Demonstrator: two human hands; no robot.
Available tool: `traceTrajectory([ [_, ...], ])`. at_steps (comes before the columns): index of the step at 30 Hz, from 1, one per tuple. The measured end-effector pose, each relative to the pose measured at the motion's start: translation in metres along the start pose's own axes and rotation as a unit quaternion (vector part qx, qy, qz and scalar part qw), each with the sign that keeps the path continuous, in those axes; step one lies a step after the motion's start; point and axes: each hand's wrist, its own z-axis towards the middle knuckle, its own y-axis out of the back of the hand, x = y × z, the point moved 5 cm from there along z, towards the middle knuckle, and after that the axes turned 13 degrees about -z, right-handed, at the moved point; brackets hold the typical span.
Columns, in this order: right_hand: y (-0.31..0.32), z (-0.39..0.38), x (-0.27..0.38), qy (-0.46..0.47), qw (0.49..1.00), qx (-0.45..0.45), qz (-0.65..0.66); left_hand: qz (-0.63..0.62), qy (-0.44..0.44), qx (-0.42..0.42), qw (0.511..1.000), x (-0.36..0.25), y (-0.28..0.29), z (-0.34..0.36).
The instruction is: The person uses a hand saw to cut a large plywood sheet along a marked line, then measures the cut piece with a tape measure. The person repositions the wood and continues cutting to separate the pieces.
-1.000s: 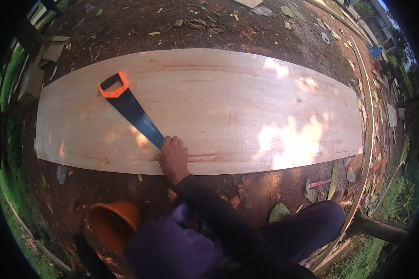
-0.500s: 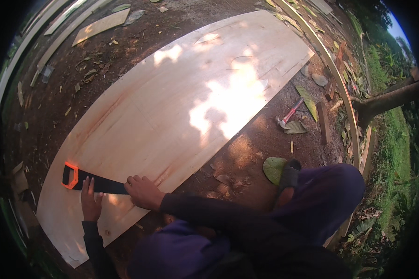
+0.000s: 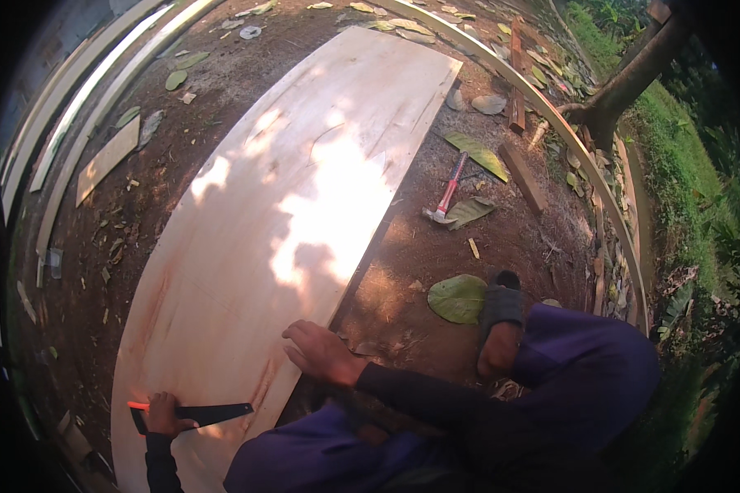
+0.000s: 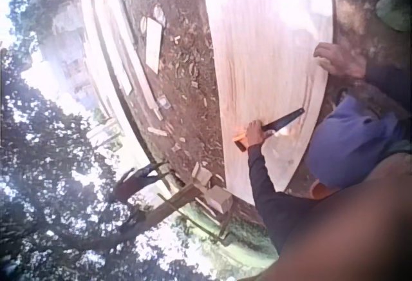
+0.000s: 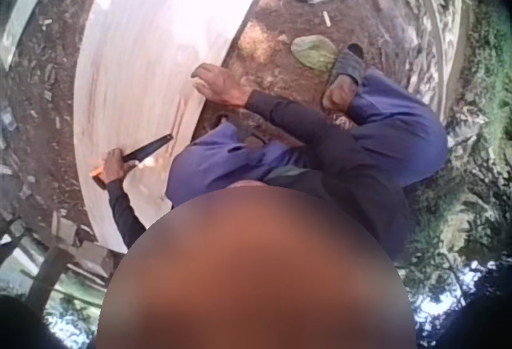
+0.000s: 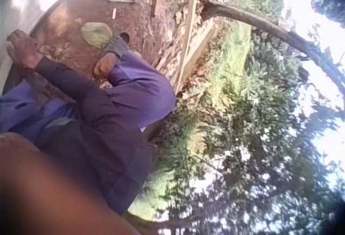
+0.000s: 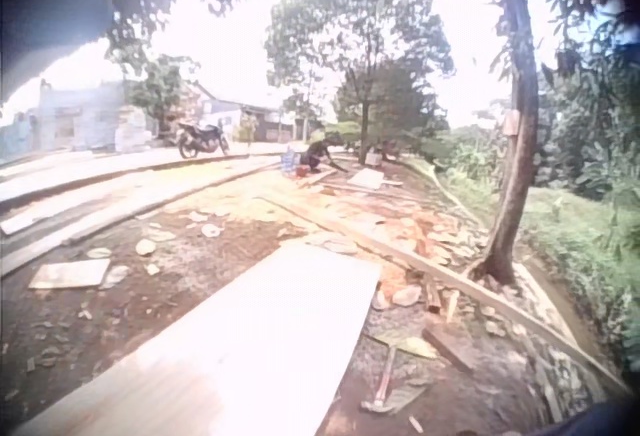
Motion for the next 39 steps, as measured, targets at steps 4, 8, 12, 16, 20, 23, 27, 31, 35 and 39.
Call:
traceTrajectory([
  [4,0.019,-0.007,-0.009,-0.069,0.995,-0.021,0.065,-0.078,0.063,0.079,0.992,0.020,-0.004,-0.007],
  [8,0.039,-0.002,-0.019,-0.062,0.991,-0.060,0.100,-0.194,0.034,-0.044,0.980,0.022,0.006,-0.015],
  [12,0.036,-0.003,-0.004,0.001,0.996,-0.013,0.091,-0.236,0.082,-0.119,0.961,0.020,0.041,-0.001],
  [16,-0.002,-0.027,0.022,0.077,0.990,0.056,0.105,-0.460,0.023,-0.200,0.865,-0.127,0.114,0.066],
  [20,-0.003,-0.032,0.069,0.195,0.976,0.054,0.075,-0.680,0.044,-0.240,0.691,-0.170,0.115,0.106],
  [23,-0.006,-0.035,0.063,0.181,0.979,0.087,0.035,-0.738,0.071,-0.255,0.621,-0.187,0.087,0.135],
  [27,0.011,-0.040,0.044,0.153,0.978,0.137,-0.038,-0.781,0.088,-0.254,0.563,-0.205,0.041,0.167],
  [31,0.022,-0.044,0.036,0.184,0.972,0.129,-0.067,-0.784,0.098,-0.241,0.564,-0.206,0.017,0.191],
  [35,-0.002,-0.045,0.022,0.202,0.966,0.064,-0.151,-0.822,0.091,-0.213,0.520,-0.205,0.022,0.194],
  [39,-0.007,-0.021,0.045,0.202,0.966,0.023,-0.158,-0.807,0.169,-0.274,0.495,-0.190,0.020,0.181],
])
